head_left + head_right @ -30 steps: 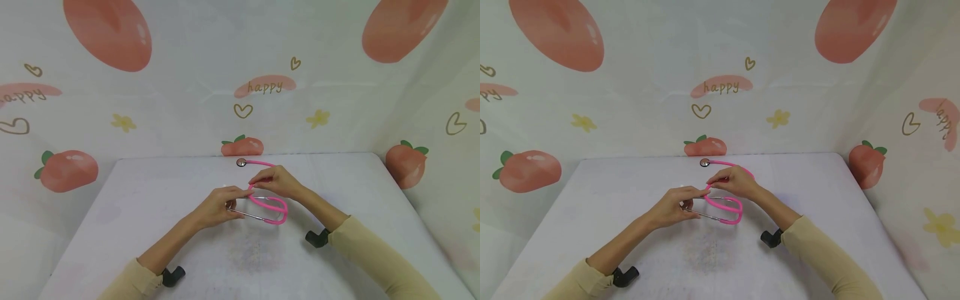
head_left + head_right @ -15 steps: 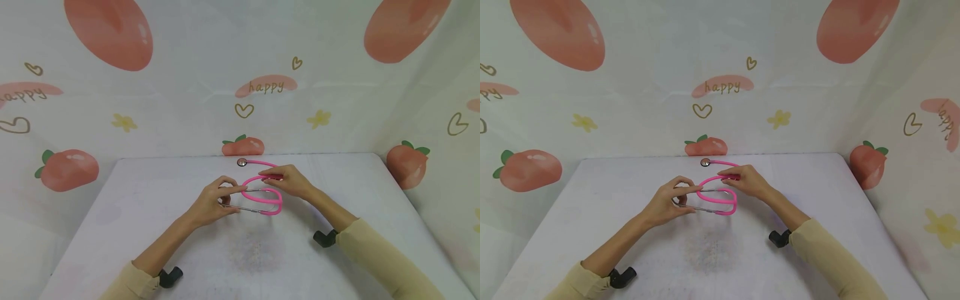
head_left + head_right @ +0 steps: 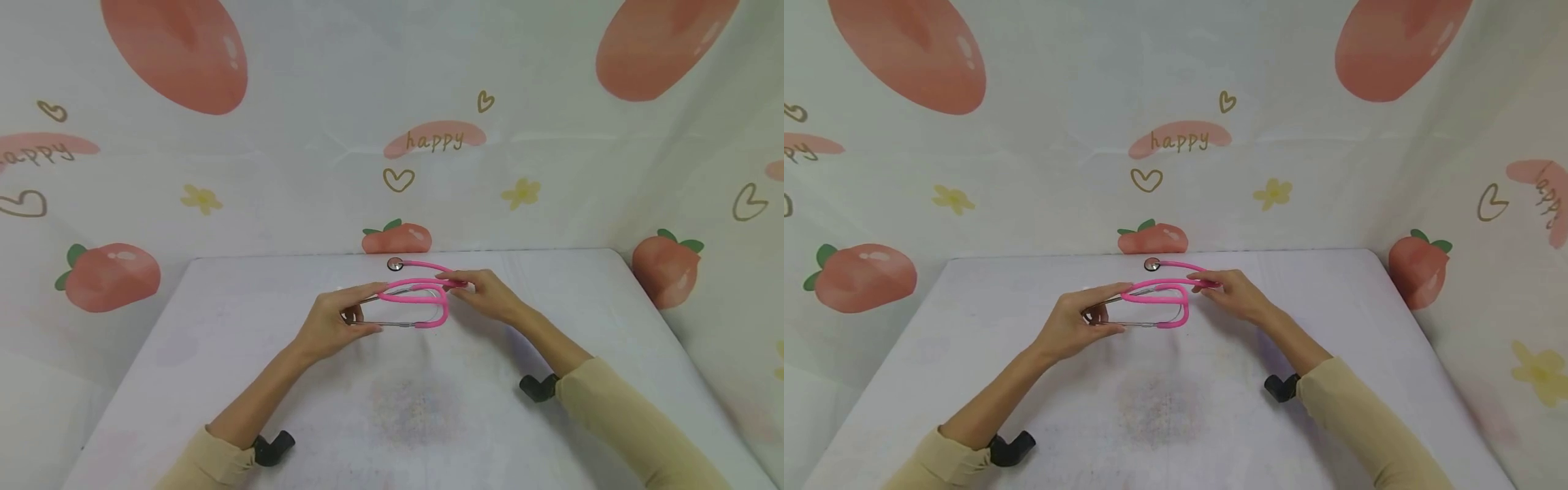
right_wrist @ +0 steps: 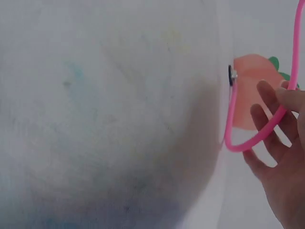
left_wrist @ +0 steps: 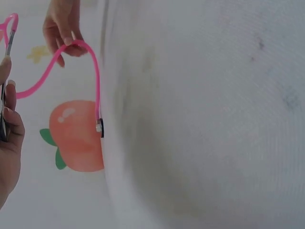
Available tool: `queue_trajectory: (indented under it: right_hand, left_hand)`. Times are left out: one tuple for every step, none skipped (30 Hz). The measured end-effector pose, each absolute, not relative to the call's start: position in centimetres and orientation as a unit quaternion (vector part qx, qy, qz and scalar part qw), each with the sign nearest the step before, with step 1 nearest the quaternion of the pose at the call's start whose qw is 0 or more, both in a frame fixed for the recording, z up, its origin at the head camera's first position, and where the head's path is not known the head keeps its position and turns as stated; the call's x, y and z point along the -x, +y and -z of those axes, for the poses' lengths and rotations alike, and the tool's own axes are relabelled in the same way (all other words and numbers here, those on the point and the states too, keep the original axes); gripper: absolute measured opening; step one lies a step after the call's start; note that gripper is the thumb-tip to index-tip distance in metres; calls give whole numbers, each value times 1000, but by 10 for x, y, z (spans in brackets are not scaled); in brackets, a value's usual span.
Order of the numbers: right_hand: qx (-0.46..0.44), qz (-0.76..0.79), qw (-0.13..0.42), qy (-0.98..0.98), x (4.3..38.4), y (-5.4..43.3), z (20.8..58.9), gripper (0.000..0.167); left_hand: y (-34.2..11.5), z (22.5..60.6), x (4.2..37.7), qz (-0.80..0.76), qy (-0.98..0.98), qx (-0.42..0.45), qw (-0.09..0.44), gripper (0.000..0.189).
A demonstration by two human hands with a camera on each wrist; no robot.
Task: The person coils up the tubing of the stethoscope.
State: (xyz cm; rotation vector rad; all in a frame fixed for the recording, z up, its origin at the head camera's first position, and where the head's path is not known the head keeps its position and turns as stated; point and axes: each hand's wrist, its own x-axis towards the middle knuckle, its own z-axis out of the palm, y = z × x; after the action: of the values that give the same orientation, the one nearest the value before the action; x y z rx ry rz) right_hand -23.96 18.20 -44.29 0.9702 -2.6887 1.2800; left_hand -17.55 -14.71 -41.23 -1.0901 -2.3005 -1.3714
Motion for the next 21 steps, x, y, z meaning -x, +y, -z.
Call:
queue_trajectory:
  right_hand:
    - [-310, -407, 2, -859, 240, 183, 444, 35]
    - [-311, -405, -1, -860, 240, 184, 445, 35]
    - [-312, -405, -4, -860, 240, 185, 446, 36]
    - [-312, -406, -8, -859, 240, 186, 447, 36]
    - [-316, -406, -9, -858, 240, 186, 447, 36]
    - [-318, -406, -13, -857, 240, 186, 448, 38]
    - [-321, -404, -13, -857, 240, 186, 447, 41]
    - [-326, -399, -9, -857, 239, 186, 447, 43]
    - [-331, -395, -5, -857, 238, 185, 446, 46]
    - [-335, -390, 0, -858, 237, 185, 446, 49]
    - [-339, -384, 7, -859, 236, 184, 445, 51]
    - [-341, -380, 10, -860, 235, 183, 444, 52]
    - [-343, -376, 14, -860, 233, 183, 444, 52]
    - [-345, -375, 15, -860, 232, 182, 443, 50]
    - [-345, -374, 14, -861, 231, 182, 443, 48]
    - [-345, -372, 13, -861, 230, 181, 443, 46]
    - [-346, -371, 11, -862, 229, 181, 443, 44]
    - [-345, -370, 10, -863, 228, 182, 443, 42]
    - [-347, -369, 9, -862, 227, 182, 443, 41]
    - [-350, -369, 10, -861, 226, 182, 443, 40]
    - [-354, -370, 12, -859, 225, 183, 443, 40]
  left_hand:
    - [-149, 416, 178, 472, -790, 369, 129, 64]
    - [-151, 417, 179, 473, -792, 363, 133, 64]
    - [-152, 418, 180, 475, -794, 356, 135, 64]
    - [-153, 419, 181, 474, -796, 349, 138, 64]
    - [-154, 419, 182, 474, -798, 344, 141, 65]
    - [-155, 419, 182, 475, -799, 340, 143, 66]
    - [-156, 418, 183, 474, -800, 338, 146, 66]
    - [-157, 418, 183, 474, -801, 334, 146, 66]
    - [-157, 418, 183, 476, -802, 332, 146, 67]
    - [-157, 418, 184, 478, -802, 328, 146, 67]
    - [-158, 418, 184, 481, -801, 325, 145, 66]
    - [-158, 418, 184, 485, -801, 320, 143, 65]
    - [-159, 419, 184, 488, -802, 313, 143, 64]
    - [-159, 419, 184, 490, -803, 305, 144, 63]
    - [-159, 419, 184, 489, -806, 299, 147, 63]
    - [-159, 419, 185, 488, -809, 292, 150, 62]
    - [-160, 419, 185, 485, -812, 285, 153, 62]
    - [-160, 420, 185, 482, -816, 279, 156, 63]
    - [-160, 419, 185, 478, -819, 275, 159, 63]
    - [-160, 419, 186, 476, -821, 271, 161, 64]
    - [-160, 419, 186, 473, -823, 268, 164, 64]
